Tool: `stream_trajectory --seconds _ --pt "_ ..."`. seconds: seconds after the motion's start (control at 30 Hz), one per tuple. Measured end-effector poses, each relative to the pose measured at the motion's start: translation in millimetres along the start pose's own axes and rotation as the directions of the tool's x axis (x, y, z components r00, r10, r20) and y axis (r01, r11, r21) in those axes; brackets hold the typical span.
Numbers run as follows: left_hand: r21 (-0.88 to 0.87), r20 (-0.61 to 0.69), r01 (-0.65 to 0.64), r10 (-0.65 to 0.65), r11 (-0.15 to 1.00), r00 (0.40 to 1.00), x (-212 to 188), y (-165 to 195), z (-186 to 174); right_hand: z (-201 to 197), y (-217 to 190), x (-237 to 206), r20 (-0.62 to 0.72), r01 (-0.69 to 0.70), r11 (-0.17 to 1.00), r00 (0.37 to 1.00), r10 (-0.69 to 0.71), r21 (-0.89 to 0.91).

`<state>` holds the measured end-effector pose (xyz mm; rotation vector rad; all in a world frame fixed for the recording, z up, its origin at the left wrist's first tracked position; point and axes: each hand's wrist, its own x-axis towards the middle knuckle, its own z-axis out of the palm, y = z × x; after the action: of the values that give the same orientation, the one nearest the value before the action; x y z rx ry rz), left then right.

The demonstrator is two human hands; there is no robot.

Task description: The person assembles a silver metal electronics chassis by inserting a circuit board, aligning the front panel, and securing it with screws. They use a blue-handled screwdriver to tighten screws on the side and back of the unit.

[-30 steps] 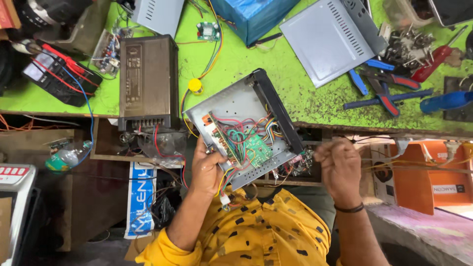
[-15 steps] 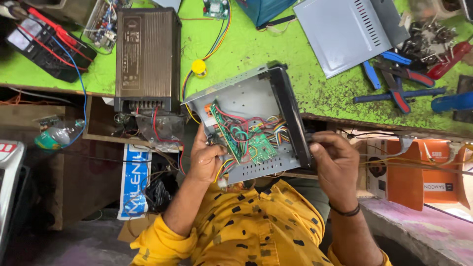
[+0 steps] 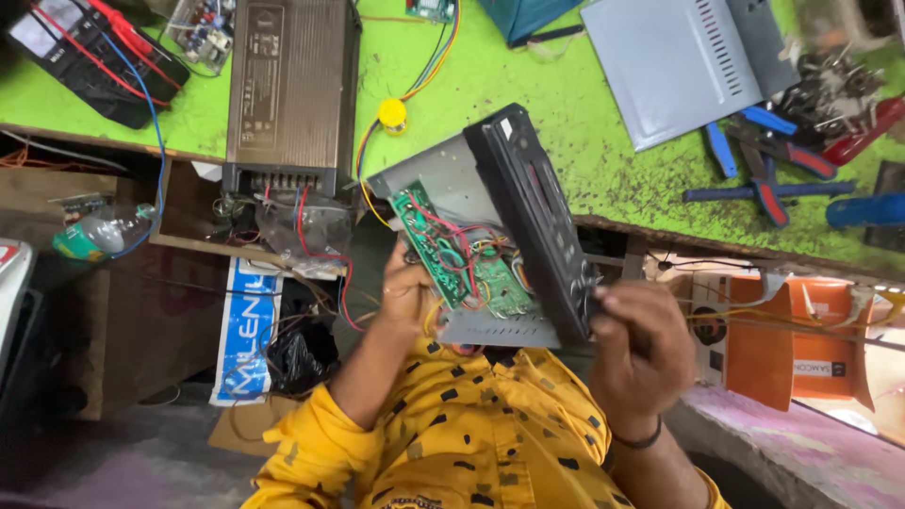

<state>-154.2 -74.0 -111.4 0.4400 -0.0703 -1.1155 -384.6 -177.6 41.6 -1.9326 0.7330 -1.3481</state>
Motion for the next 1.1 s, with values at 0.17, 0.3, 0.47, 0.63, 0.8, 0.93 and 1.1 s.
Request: stream_trajectory --seconds 0.17,0.3,0.47,0.63,0.8,0.93,1.1 --pt "-0.010 -0.264 0.023 -0.025 1.000 0.964 -7 -12 49 7 66 45 0.146 -0.577 0.768 0.815 0.560 0.276" --pt "-0.014 -0.382 -0.032 0.024 0.999 0.924 -11 -18 98 20 115 70 0.236 -0.679 0.639 0.729 0.642 0.361" --pt "0.055 -0.239 0.006 0.007 0.998 0.971 -8 -38 114 42 131 100 0.164 -0.506 0.849 0.860 0.483 0.151" --pt "0.217 -0.187 0.401 -0.365 0.890 0.912 5 -43 98 38 126 91 0.025 -0.311 0.949 0.950 0.310 0.047" --pt "0.815 -0.181 0.397 -0.466 0.421 0.866 8 4 114 3 95 13 -0.133 -0.407 0.879 0.885 0.447 0.248" --pt "0.958 0.201 -0.187 -0.041 0.218 0.979 -27 11 157 4 49 -58 0.324 -0.607 0.290 0.699 0.637 0.740" --pt "0.845 0.504 -0.492 0.002 -0.210 0.864 -25 -9 171 20 11 -100 0.603 -0.677 0.293 0.736 0.308 0.675"
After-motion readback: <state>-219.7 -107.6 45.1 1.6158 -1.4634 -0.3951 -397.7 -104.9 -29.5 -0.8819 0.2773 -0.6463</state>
